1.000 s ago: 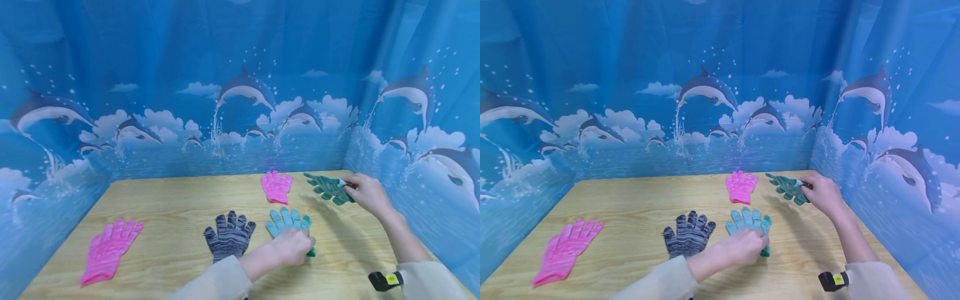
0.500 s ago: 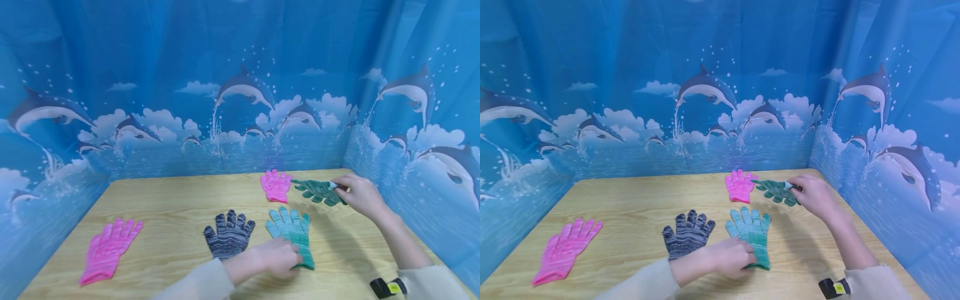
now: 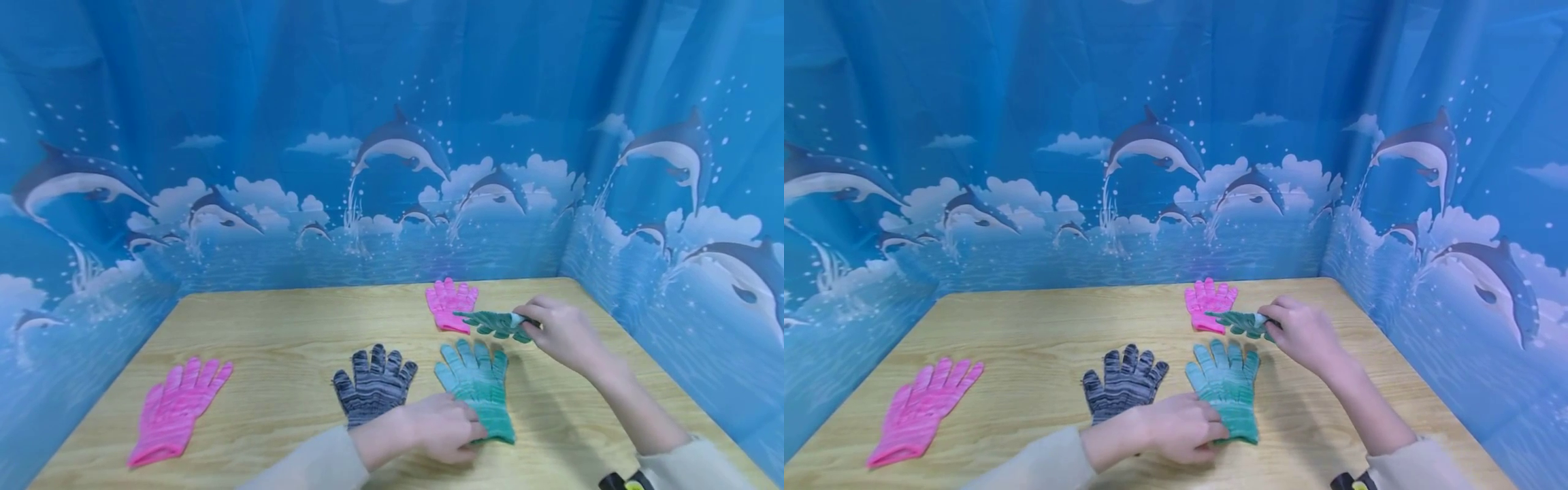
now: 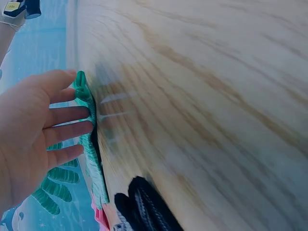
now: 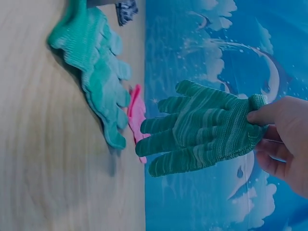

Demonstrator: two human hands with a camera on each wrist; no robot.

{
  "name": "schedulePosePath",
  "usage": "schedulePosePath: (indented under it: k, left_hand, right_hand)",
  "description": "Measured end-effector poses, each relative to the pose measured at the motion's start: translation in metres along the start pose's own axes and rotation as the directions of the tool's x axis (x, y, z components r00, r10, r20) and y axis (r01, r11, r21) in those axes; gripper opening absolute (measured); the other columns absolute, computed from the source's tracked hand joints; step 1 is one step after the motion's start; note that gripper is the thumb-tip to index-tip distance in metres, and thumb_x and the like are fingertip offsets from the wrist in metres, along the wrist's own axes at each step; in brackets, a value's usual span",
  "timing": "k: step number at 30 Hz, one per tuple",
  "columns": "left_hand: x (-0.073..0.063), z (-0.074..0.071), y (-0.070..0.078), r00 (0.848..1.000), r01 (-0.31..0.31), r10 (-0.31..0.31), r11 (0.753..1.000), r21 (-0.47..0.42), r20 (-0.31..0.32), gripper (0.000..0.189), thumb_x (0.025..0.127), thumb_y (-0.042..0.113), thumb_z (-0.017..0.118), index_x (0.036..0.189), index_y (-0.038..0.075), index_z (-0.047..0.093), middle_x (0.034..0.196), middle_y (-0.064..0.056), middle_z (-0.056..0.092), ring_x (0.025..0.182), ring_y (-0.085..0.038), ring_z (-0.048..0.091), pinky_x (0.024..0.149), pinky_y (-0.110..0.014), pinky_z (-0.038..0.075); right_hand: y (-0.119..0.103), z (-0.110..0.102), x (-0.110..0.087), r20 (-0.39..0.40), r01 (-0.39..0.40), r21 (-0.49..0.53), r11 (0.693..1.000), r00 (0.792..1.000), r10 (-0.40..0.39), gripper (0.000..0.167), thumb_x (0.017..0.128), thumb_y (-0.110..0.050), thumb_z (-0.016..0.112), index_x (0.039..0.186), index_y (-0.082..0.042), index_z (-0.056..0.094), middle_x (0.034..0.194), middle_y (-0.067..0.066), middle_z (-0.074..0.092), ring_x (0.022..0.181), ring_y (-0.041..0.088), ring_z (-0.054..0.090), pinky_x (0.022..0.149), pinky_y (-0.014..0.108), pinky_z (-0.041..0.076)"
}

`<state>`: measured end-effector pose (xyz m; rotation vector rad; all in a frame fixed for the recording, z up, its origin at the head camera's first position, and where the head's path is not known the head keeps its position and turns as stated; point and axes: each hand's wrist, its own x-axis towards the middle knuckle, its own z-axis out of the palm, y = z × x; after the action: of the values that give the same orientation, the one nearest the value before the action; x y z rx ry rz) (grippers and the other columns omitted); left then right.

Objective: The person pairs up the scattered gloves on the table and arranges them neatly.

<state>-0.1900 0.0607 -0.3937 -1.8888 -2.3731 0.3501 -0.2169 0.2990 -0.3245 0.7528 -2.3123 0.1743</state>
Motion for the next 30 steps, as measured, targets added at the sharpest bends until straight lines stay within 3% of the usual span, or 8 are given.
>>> schedulePosePath:
  k: [8,13,17,20,24,28,30]
  left_hand:
    - [-0.007,0.007,-0.001,0.995,-0.062,0.069,0.994,0.093,-0.065,0.033,0.091,0.047,0.049,0.116,0.027,0.059,0.093,0.017,0.057,0.086,0.001,0.050,0.072,-0.015,0.035]
    - [-0.012,0.012,-0.003,0.991,-0.081,0.092,0.990,0.119,-0.097,0.035,0.092,0.049,0.047,0.117,0.027,0.058,0.095,0.017,0.055,0.089,0.000,0.050,0.076,-0.016,0.036]
    - [-0.015,0.012,-0.004,0.990,-0.098,0.108,0.990,0.100,-0.094,0.036,0.091,0.050,0.047,0.116,0.026,0.058,0.097,0.016,0.055,0.091,0.000,0.051,0.082,-0.017,0.037]
    - [-0.015,0.012,-0.006,0.989,-0.110,0.116,0.991,0.078,-0.086,0.037,0.091,0.051,0.047,0.116,0.026,0.057,0.099,0.016,0.055,0.092,0.001,0.050,0.084,-0.017,0.036]
    - [-0.015,0.012,-0.006,0.989,-0.117,0.123,0.991,0.070,-0.082,0.037,0.090,0.052,0.047,0.115,0.027,0.057,0.099,0.016,0.054,0.094,0.000,0.049,0.086,-0.018,0.036]
    - [-0.014,0.013,-0.006,0.989,-0.120,0.126,0.990,0.079,-0.075,0.035,0.090,0.051,0.049,0.115,0.028,0.057,0.102,0.016,0.055,0.097,0.000,0.049,0.087,-0.018,0.035]
    - [-0.015,0.013,-0.006,0.989,-0.122,0.127,0.989,0.079,-0.070,0.035,0.089,0.050,0.050,0.114,0.028,0.058,0.103,0.016,0.055,0.097,0.000,0.049,0.087,-0.018,0.035]
  right_hand:
    - [-0.006,0.012,-0.005,-0.085,0.070,-0.012,0.997,0.994,-0.071,0.019,0.066,0.000,0.073,0.083,-0.008,0.071,0.075,0.001,0.063,0.058,0.014,0.059,0.044,0.026,0.043]
    - [-0.012,0.015,-0.006,-0.120,0.117,-0.001,0.993,0.986,-0.116,0.020,0.066,0.003,0.070,0.084,-0.005,0.071,0.076,0.003,0.062,0.060,0.015,0.060,0.047,0.028,0.048]
    - [-0.019,0.016,-0.005,-0.138,0.195,-0.021,0.981,0.971,-0.196,0.011,0.079,-0.005,0.060,0.085,-0.004,0.070,0.077,0.004,0.061,0.060,0.016,0.060,0.047,0.029,0.048]
    - [-0.026,0.018,-0.006,-0.121,0.270,-0.039,0.962,0.955,-0.272,0.031,0.093,-0.017,0.043,0.085,-0.003,0.069,0.076,0.004,0.060,0.059,0.017,0.059,0.047,0.029,0.047]
    - [-0.036,0.022,-0.012,-0.077,0.324,-0.044,0.945,0.942,-0.327,0.051,0.100,-0.024,0.025,0.084,-0.002,0.068,0.075,0.005,0.058,0.061,0.017,0.058,0.049,0.028,0.048]
    - [-0.044,0.028,-0.018,-0.054,0.326,-0.035,0.945,0.943,-0.328,0.051,0.100,-0.024,0.025,0.083,-0.003,0.068,0.076,0.005,0.058,0.064,0.018,0.058,0.050,0.029,0.049]
    - [-0.046,0.029,-0.019,-0.047,0.299,-0.018,0.954,0.953,-0.300,0.037,0.097,-0.019,0.037,0.084,-0.003,0.068,0.076,0.004,0.058,0.064,0.017,0.058,0.049,0.027,0.048]
